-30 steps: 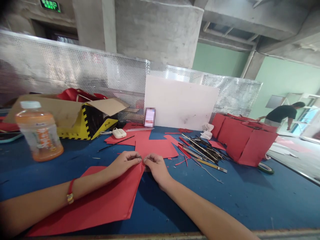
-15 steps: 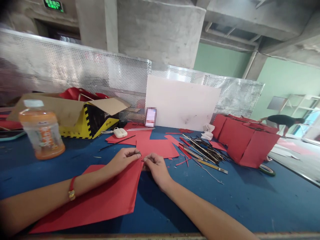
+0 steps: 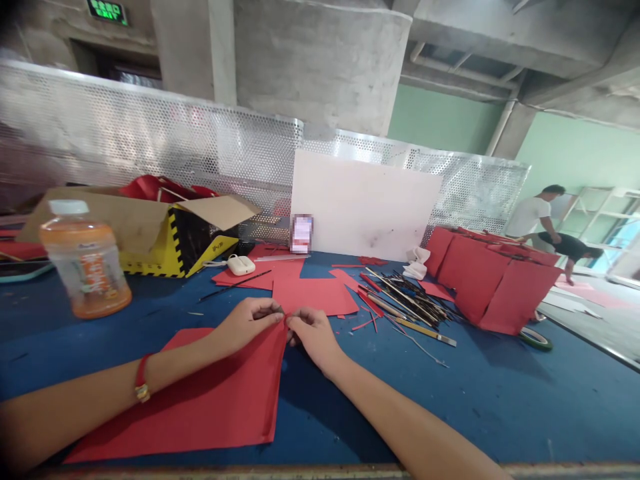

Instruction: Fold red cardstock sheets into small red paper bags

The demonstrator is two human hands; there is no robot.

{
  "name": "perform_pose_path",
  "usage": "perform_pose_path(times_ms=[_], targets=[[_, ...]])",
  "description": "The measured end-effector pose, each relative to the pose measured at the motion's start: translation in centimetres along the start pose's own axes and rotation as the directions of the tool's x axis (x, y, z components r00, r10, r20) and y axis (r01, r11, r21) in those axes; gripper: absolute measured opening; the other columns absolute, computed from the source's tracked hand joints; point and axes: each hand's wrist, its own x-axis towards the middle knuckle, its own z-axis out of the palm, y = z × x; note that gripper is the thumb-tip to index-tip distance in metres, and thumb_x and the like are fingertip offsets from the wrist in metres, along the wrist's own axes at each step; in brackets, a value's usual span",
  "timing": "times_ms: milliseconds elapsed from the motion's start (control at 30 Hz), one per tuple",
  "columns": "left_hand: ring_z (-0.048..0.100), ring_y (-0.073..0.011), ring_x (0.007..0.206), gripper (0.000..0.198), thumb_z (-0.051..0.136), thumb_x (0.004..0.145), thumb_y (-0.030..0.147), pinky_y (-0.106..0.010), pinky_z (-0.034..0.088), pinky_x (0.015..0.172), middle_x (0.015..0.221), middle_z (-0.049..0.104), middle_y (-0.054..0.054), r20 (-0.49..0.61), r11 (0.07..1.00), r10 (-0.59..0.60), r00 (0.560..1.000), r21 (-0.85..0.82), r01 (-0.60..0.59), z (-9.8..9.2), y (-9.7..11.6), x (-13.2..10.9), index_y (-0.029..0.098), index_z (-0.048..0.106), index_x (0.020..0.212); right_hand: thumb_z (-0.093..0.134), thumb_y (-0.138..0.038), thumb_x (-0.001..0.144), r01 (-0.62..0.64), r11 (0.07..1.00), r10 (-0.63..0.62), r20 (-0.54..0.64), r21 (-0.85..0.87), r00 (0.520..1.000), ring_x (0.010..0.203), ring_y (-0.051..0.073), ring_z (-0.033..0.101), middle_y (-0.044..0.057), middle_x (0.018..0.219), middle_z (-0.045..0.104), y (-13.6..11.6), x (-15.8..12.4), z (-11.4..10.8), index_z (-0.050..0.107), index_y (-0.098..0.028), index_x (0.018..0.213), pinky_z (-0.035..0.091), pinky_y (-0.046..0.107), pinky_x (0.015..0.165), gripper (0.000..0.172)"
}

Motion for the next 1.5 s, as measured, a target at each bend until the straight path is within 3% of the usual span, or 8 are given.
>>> perform_pose_path(times_ms=[200,433,633,933,1500], targets=[[0.062,-0.0199,0.072,0.018,0.055,0.078,0.032,-0.03,0.046,0.068,0.075,0.067,-0.005,-0.012,1.0,-0.001,1.0,-0.023,0.001,-0.08,0.19,-0.01,0.015,0.062,0.077,0.056,-0.027,0.064,0.038,0.988,-0.033,0.036,-0.15,0.999,0.047,0.009,0.042,-0.006,0.048,0.046,-0.24,-0.07,-0.15,0.053,-0.019,0.053,0.031,0.023,0.05,0.014],[0.056,-0.0164,0.065,0.026,0.065,0.068,0.028,-0.027,0.042,0.062,0.065,0.057,0.002,0.035,0.998,-0.053,0.998,0.022,0.052,-0.23,0.44,-0.28,0.014,0.062,0.089,0.058,-0.025,0.062,-0.013,0.998,0.017,0.058,-0.067,0.998,0.051,0.009,0.042,-0.006,0.053,0.048,0.21,0.0,-0.37,0.056,-0.019,0.059,0.033,0.024,0.054,0.007],[0.058,-0.0168,0.064,0.033,0.067,0.064,0.026,-0.027,0.042,0.061,0.061,0.056,0.004,0.111,0.988,-0.118,0.987,-0.091,0.128,-0.4,0.47,-0.34,0.014,0.06,0.094,0.058,-0.023,0.061,-0.057,0.994,0.065,0.089,-0.088,0.994,0.052,0.009,0.046,-0.005,0.055,0.053,-0.42,-0.13,-0.66,0.061,-0.018,0.061,0.034,0.023,0.054,0.006],[0.057,-0.0161,0.062,0.034,0.067,0.064,0.026,-0.027,0.041,0.061,0.061,0.056,0.004,0.111,0.987,-0.1,0.989,-0.111,0.112,-0.39,0.05,-0.19,0.014,0.061,0.094,0.06,-0.027,0.063,-0.043,0.995,0.054,0.113,-0.09,0.992,0.05,0.009,0.046,-0.005,0.055,0.053,-0.6,-0.05,-0.73,0.062,-0.018,0.061,0.04,0.024,0.055,0.009],[0.052,-0.0147,0.063,0.034,0.068,0.063,0.027,-0.026,0.037,0.061,0.063,0.053,0.004,0.148,0.985,-0.11,0.983,-0.118,0.128,-0.38,0.28,-0.2,0.013,0.058,0.093,0.055,-0.02,0.062,-0.004,0.986,0.024,0.116,-0.165,0.993,0.048,0.008,0.044,-0.006,0.05,0.049,-0.4,0.02,-0.75,0.058,-0.018,0.057,0.032,0.022,0.049,0.007]])
